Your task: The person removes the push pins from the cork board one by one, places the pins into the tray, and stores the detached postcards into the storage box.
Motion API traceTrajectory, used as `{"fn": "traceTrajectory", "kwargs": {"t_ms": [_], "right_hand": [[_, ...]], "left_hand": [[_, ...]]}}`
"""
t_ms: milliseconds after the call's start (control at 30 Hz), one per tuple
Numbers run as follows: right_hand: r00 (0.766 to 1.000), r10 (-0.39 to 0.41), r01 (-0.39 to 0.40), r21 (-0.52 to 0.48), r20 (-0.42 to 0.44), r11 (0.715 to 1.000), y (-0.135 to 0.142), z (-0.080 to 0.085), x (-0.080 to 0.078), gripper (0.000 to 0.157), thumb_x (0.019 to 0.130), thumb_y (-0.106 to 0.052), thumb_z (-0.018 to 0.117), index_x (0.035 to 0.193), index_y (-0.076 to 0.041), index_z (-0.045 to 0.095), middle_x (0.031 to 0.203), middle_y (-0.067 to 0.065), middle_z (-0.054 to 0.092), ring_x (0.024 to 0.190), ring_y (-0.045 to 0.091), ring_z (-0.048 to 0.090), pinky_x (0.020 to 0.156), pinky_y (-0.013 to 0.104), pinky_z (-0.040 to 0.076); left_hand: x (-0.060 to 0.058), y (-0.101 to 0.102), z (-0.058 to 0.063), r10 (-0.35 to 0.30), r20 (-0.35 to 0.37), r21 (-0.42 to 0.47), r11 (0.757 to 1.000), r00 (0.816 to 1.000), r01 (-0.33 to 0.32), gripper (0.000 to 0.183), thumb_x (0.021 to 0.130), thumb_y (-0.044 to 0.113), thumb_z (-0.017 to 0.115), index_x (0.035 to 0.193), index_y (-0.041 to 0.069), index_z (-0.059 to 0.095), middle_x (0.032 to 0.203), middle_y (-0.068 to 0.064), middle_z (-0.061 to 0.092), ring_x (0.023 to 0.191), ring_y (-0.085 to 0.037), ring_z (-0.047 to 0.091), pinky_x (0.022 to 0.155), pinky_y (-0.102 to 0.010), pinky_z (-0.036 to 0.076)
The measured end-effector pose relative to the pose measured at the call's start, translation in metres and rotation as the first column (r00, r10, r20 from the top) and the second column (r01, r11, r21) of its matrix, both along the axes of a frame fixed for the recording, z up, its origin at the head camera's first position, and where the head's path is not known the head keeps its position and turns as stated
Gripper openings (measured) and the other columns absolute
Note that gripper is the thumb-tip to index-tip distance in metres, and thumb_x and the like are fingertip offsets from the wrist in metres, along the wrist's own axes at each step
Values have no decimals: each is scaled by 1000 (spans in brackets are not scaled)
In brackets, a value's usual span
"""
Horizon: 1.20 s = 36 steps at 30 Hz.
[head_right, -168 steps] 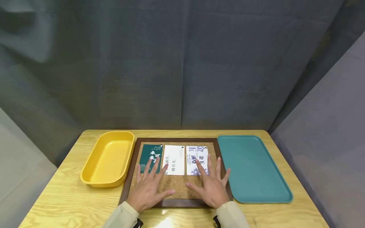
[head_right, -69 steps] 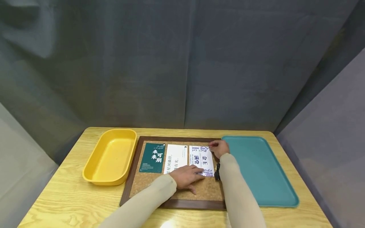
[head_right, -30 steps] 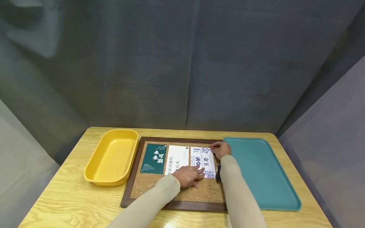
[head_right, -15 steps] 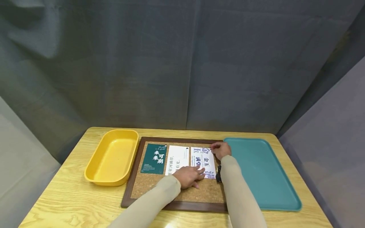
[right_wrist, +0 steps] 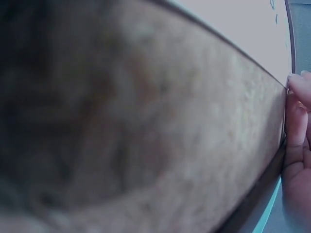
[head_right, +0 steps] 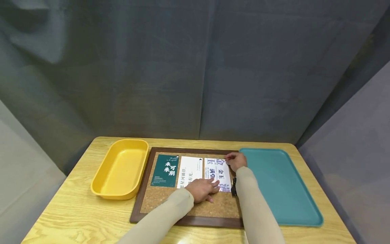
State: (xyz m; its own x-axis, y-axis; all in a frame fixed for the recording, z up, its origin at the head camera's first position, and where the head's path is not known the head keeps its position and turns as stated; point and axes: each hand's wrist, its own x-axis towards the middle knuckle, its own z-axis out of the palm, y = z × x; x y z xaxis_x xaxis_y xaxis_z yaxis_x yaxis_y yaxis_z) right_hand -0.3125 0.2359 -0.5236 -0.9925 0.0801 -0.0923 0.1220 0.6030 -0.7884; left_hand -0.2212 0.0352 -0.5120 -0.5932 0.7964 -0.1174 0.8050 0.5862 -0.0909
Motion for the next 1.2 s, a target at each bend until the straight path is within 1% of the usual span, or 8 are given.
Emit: {"fn": "traceTrajectory", "kwargs": {"t_ms": [233,467,567,833,1000,1100,1200], "right_hand": [[1000,-13,13,22,4,1000,-2,1,2,12,91,-2,64,101,0,71,97,16,67,83,25,60,70,37,52],[1000,-14,15,13,-14,1000,-3,-1,1,12,91,-2,64,101,1,70,93,14,68,81,24,62,69,36,53],[1000,-12,12,10,-15,1000,-2,-2,0,11,91,-2,64,100,1,70,92,13,67,80,23,62,68,35,52],[1000,-24,25,43,-14,999,-4,-2,-1,5,90,0,64,94,0,68,89,13,65,77,24,59,66,35,50],[1000,-26,26,45,-14,999,-3,-4,-2,6,90,0,65,95,2,67,89,14,66,77,24,60,66,35,50],[1000,-24,25,45,-17,999,-3,-3,-2,7,90,0,65,96,3,66,89,14,66,77,23,60,65,33,50],[999,-25,26,57,-22,998,-4,-2,-2,3,90,0,65,92,2,66,87,13,65,75,23,59,62,30,48]], "left_hand": [[1,0,0,9,16,2,1000,1000,-10,56,89,53,55,139,29,53,149,7,42,134,-12,42,98,-27,47],[0,-1,-1,13,5,3,1000,1000,-13,57,88,54,56,139,30,54,148,8,43,133,-11,43,95,-27,49],[0,0,-2,20,10,4,1000,1000,-20,57,88,54,56,139,30,53,148,9,43,133,-10,43,94,-27,49],[-1,0,-5,16,2,7,1000,1000,-16,57,87,55,56,138,31,54,148,9,43,132,-11,44,92,-28,51],[-1,1,-6,13,-5,7,1000,1000,-13,57,87,55,55,138,30,54,148,9,44,132,-11,44,93,-28,50],[-1,1,-5,13,-9,4,1000,1000,-13,57,87,55,55,139,30,53,148,8,44,132,-11,44,94,-28,50],[-1,0,-5,13,-4,8,1000,1000,-13,57,87,54,55,139,29,53,148,8,44,132,-11,44,94,-27,50]]}}
